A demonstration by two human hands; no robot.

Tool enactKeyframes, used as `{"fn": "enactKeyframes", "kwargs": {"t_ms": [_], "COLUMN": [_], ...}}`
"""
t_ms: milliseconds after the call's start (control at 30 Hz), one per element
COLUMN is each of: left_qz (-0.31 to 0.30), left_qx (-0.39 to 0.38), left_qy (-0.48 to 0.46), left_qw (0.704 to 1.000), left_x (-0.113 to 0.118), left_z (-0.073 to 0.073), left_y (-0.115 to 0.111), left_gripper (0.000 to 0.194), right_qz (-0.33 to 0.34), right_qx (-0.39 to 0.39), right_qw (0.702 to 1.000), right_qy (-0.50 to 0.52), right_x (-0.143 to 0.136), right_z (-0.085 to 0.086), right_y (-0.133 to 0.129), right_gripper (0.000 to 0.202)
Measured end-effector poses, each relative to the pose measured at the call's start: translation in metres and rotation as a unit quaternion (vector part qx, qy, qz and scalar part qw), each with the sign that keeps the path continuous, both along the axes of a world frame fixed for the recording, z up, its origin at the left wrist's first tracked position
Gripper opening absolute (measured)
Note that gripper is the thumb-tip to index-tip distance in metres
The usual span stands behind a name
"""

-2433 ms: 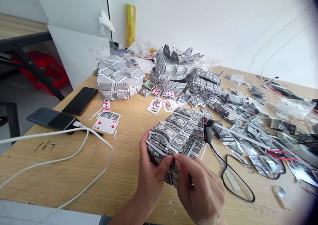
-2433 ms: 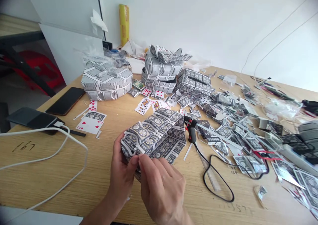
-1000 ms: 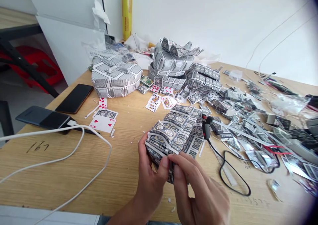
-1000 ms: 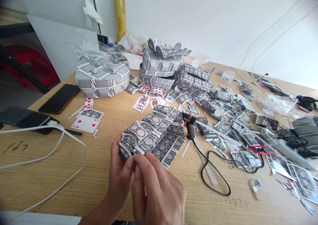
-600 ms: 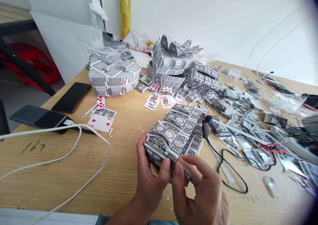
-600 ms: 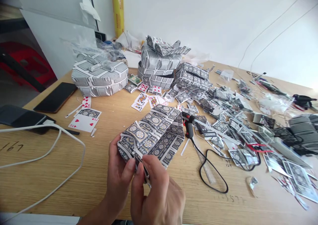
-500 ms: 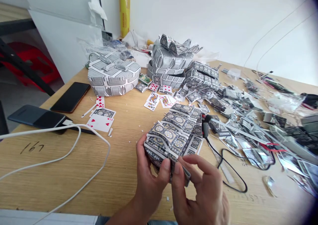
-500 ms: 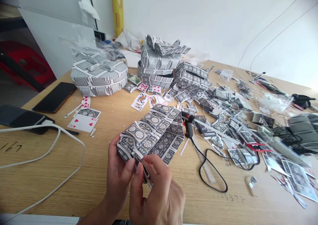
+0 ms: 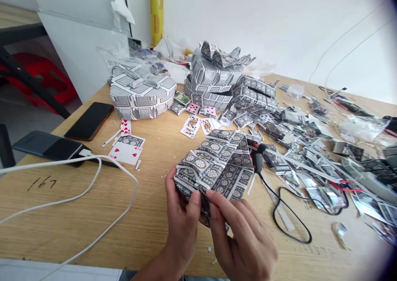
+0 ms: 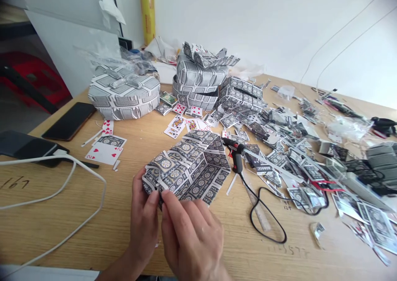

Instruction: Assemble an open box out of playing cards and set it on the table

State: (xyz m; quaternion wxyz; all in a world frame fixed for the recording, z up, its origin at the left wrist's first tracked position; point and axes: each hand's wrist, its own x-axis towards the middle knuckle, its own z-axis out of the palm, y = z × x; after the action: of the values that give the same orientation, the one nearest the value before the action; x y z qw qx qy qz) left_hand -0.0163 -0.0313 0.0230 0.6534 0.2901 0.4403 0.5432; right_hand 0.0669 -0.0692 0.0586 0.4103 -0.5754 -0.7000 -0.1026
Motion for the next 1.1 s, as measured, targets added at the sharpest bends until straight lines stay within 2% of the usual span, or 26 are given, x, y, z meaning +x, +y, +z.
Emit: {"fn": "enactKeyframes", "kwargs": {"t_ms": [133,367,533,633,700,867,1000,1100], "left_qz": [-0.024,-0.047,-0.051,-0.049,-0.045,-0.047,-0.072,-0.073], "left_qx": [0.002,0.018,0.024,0.03,0.039,0.033,0.005,-0.011], "left_qy": [-0.005,0.011,-0.006,-0.007,-0.01,-0.009,-0.031,-0.033], "left_qw": [1.0,0.999,0.998,0.998,0.998,0.998,0.997,0.997], "left_x": [0.0,-0.001,0.0,-0.001,-0.001,-0.002,-0.005,-0.014], "left_z": [0.001,0.0,-0.001,-0.002,-0.002,-0.002,-0.001,0.002], "left_y": [-0.002,-0.006,-0.007,-0.006,-0.006,-0.003,0.003,0.012], "left_gripper": [0.06,0.063,0.064,0.064,0.065,0.067,0.066,0.067], "right_qz": [-0.037,0.031,0.082,0.111,0.124,0.084,0.078,0.063], "right_qx": [0.017,-0.036,-0.072,-0.086,-0.096,-0.133,-0.056,-0.012], "right_qw": [0.998,0.991,0.991,0.989,0.988,0.963,0.977,0.989], "right_qy": [-0.039,-0.128,-0.079,-0.037,0.0,0.221,0.189,0.134], "right_x": [-0.001,0.01,0.016,0.019,0.019,0.015,0.004,-0.002], "right_z": [0.005,0.013,0.019,0.021,0.018,0.0,-0.014,-0.019], "right_y": [-0.001,-0.005,0.003,0.005,0.003,-0.001,0.008,0.014], "right_gripper": [0.027,0.023,0.013,0.015,0.018,0.025,0.021,0.029]}}
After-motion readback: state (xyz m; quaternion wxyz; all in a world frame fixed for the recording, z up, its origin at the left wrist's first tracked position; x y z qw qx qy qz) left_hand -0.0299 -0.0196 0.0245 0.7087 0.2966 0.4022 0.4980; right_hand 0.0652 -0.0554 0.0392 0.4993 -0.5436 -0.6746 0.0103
